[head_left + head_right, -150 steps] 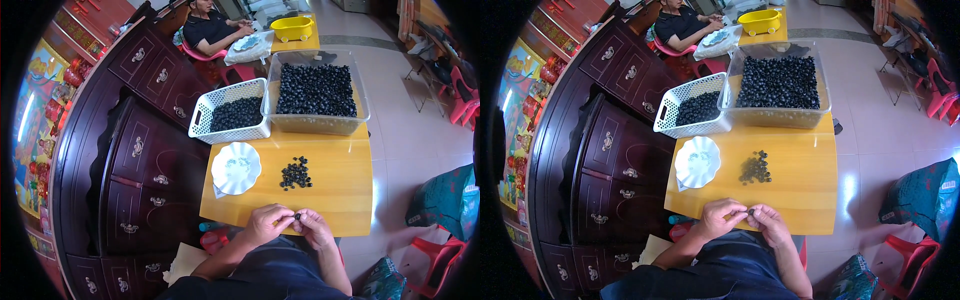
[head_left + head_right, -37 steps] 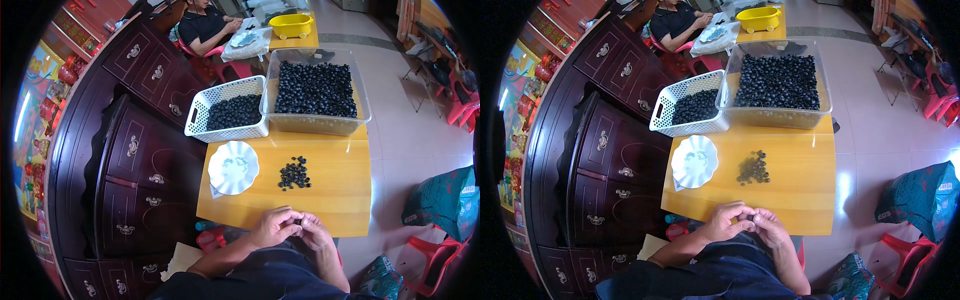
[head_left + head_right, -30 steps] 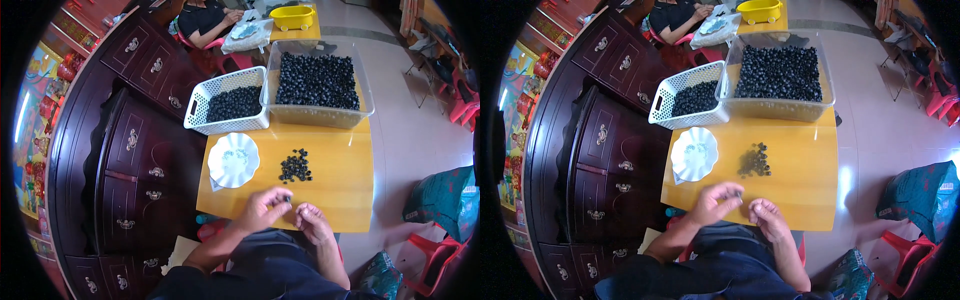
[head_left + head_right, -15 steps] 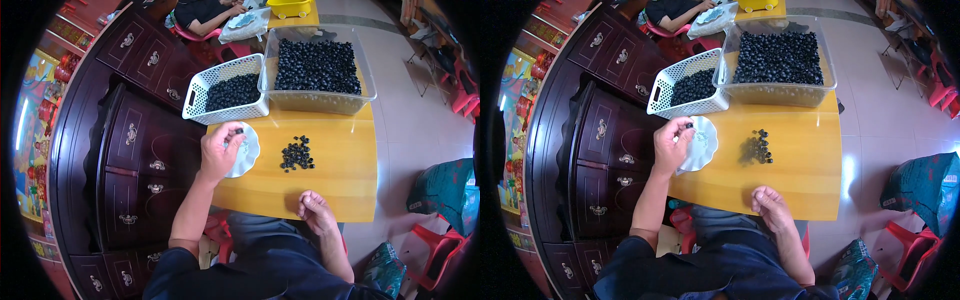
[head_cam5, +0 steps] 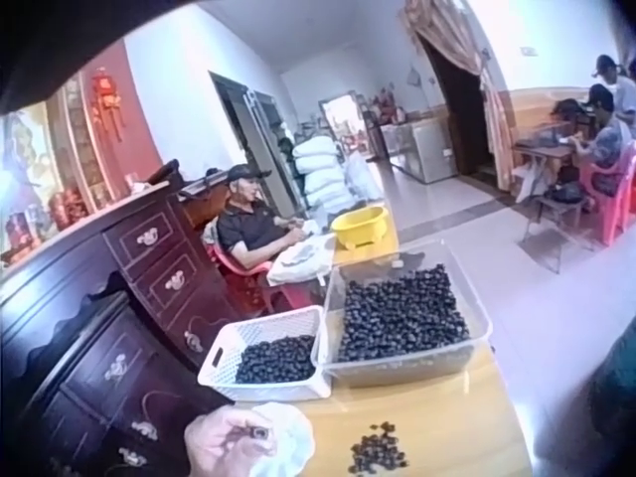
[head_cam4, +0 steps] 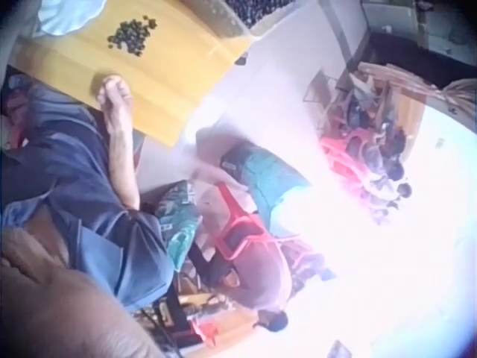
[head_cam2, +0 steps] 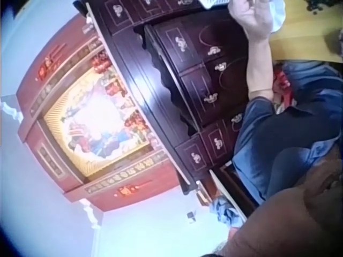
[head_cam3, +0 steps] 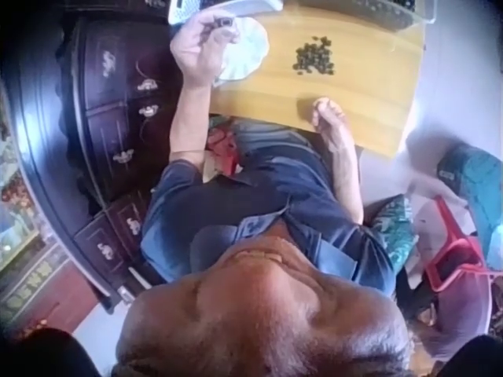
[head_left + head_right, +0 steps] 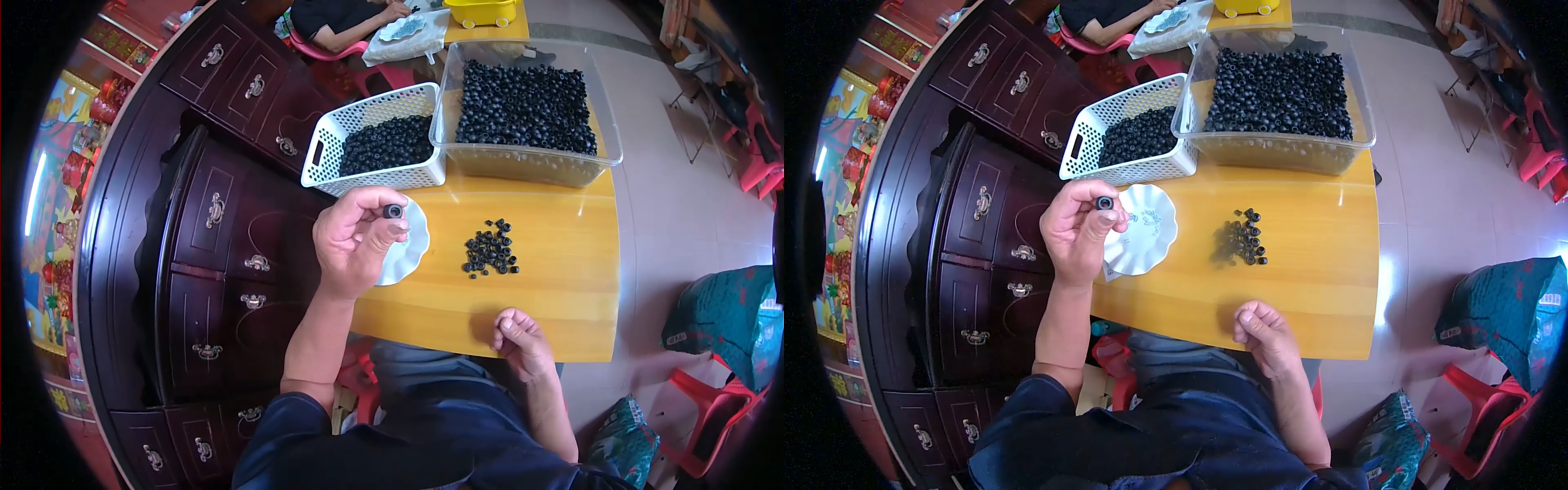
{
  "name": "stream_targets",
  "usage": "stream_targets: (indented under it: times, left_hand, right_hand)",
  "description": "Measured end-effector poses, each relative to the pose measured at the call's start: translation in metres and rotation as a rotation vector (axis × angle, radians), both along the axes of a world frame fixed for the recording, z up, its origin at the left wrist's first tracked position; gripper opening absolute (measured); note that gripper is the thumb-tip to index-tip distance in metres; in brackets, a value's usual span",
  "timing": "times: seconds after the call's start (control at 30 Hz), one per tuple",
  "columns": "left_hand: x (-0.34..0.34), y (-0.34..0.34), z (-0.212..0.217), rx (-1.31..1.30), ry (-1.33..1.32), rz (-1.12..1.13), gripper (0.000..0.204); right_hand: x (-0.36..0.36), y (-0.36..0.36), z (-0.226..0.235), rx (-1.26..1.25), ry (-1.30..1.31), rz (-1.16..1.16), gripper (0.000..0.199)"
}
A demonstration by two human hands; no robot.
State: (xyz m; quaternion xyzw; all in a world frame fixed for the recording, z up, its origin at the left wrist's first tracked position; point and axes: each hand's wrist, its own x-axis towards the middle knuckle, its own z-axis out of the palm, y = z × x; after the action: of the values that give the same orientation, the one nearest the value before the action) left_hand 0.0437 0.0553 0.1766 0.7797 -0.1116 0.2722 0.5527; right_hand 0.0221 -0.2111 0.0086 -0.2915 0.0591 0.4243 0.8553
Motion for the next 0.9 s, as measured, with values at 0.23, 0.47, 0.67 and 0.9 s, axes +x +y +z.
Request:
stream_targets:
  times: [0.23,0.47,0.67,0.9]
  left_hand:
    - [0.040,0.034,-0.028,0.239,0.259,0.168,0.020]
    - [0.095,0.118,-0.052,0.669,0.225,0.514,0.025]
    - [0.091,0.085,-0.061,0.491,0.252,0.408,0.027]
    - [0.024,-0.022,-0.089,0.538,0.396,0.087,0.015]
  right_hand:
    - [-0.001,0.002,-0.001,-0.055,-0.017,-0.001,0.015]
    - [-0.009,0.001,-0.003,-0.032,-0.025,-0.018,0.015]
    - [-0.009,-0.001,-0.009,-0.047,0.028,-0.036,0.014]
    - [-0.001,0.008,-0.001,-0.040,-0.045,-0.023,0.015]
